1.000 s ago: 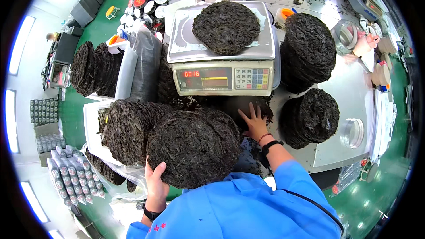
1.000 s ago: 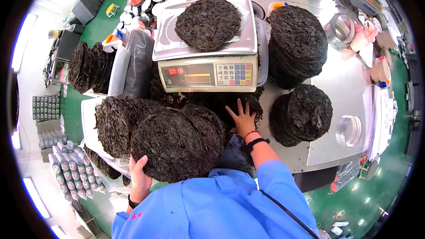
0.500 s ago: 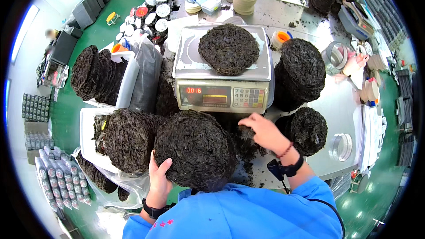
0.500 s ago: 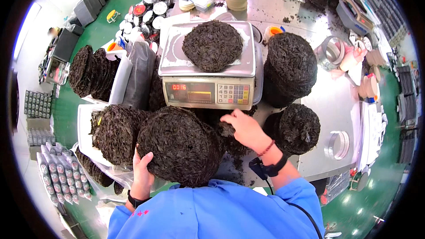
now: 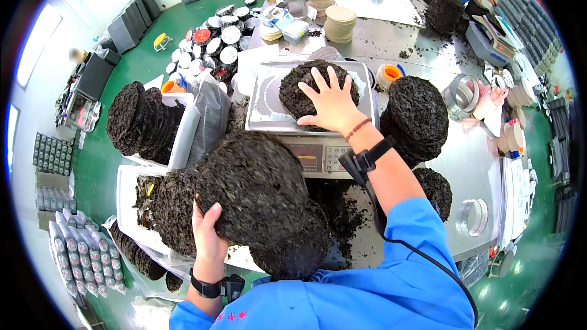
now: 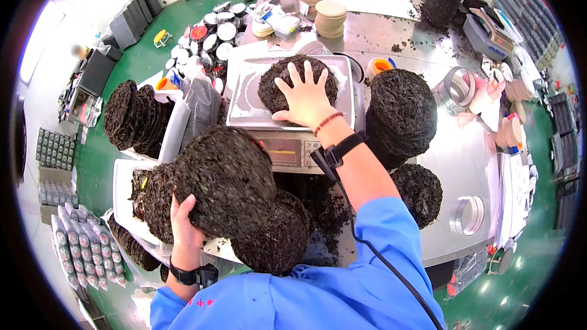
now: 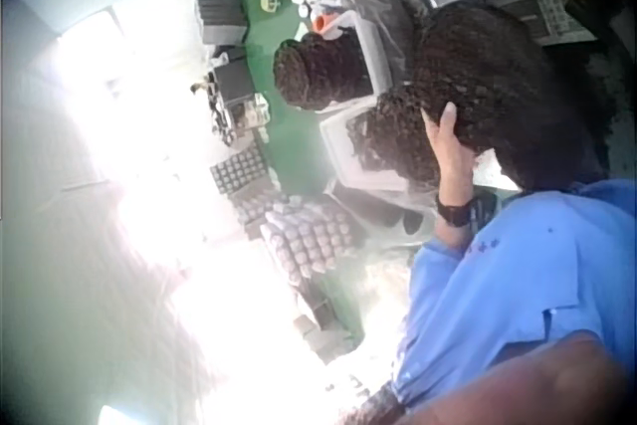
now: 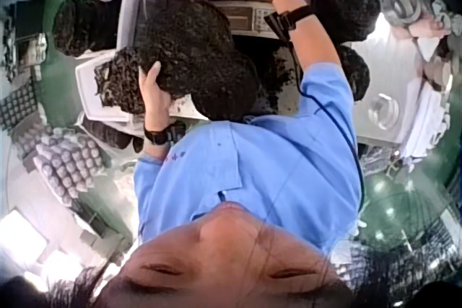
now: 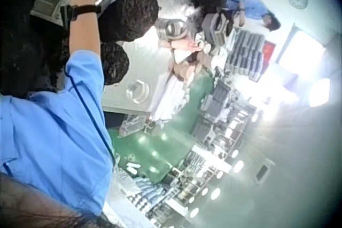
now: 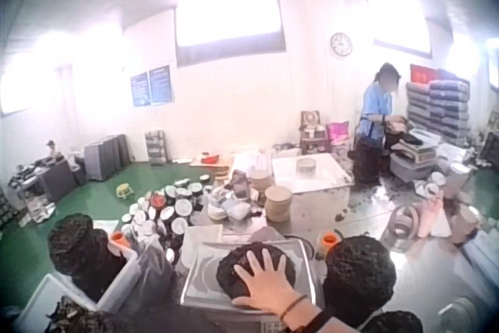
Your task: The person removes compressed tea discs from a large plastic bag, places them onto an electronic scale to check the weight, and stacks them in columns on a work surface.
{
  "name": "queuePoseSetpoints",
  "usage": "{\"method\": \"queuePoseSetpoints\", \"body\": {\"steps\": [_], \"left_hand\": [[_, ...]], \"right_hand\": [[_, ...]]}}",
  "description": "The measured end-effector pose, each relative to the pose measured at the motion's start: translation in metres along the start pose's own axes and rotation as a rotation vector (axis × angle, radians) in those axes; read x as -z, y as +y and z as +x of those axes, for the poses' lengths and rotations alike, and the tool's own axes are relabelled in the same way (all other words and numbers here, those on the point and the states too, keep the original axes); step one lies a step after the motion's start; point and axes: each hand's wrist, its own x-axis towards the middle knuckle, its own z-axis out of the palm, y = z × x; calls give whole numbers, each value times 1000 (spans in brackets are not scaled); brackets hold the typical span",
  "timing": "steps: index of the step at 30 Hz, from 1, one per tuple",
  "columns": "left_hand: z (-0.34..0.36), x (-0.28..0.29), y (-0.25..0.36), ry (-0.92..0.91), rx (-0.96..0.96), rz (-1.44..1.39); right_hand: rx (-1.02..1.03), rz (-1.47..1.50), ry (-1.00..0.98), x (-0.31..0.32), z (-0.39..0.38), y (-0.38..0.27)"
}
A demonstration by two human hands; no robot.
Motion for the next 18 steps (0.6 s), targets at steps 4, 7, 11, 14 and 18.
{"method": "queuePoseSetpoints", "body": {"steps": [4,7,11,14,18], "left_hand": [[28,-10,6,47,-35,-62],[57,-15,4,44,-40,-128],[97,-58,7,7,-10,-232],[141,-78,-5,-86,19,-254],[169,-100,-34,-151,-17,-91]], "right_hand": [[54,-99,149,-10,-22,-7],[70,-53,89,-47,-30,4],[146,-103,51,-38,-52,11],[235,-107,300,-49,-97,11],[200,-65,403,-27,-196,-1]]}}
